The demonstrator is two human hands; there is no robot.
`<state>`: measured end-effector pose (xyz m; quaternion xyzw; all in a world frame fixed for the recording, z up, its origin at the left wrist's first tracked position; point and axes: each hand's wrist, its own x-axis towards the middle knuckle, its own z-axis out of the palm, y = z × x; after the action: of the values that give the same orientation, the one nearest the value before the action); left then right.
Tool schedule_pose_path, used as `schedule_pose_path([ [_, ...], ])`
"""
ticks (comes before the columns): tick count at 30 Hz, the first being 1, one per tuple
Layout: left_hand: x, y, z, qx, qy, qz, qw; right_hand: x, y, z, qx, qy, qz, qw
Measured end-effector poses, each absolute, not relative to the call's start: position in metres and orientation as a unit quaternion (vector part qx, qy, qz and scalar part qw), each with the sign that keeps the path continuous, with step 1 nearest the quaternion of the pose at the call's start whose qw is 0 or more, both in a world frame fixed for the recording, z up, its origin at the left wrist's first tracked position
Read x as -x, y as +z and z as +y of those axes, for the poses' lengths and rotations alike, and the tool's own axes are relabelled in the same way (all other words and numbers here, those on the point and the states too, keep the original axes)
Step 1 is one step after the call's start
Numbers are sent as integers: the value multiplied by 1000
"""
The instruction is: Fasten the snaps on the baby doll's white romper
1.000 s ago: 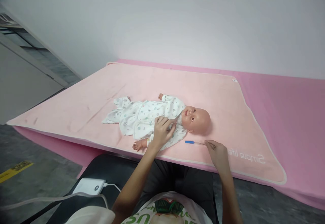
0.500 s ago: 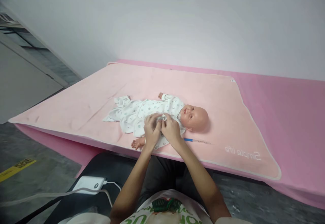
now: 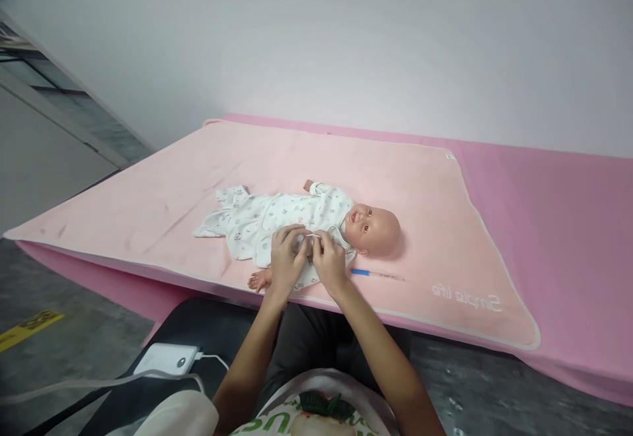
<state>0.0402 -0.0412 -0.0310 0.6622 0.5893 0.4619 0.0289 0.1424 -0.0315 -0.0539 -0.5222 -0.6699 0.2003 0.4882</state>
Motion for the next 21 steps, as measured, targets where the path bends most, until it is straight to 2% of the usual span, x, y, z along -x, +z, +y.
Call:
schedule_pose_path([
  [21, -44, -30, -41, -663, 433, 609, 38, -139, -60, -30, 514, 147, -657, 531],
])
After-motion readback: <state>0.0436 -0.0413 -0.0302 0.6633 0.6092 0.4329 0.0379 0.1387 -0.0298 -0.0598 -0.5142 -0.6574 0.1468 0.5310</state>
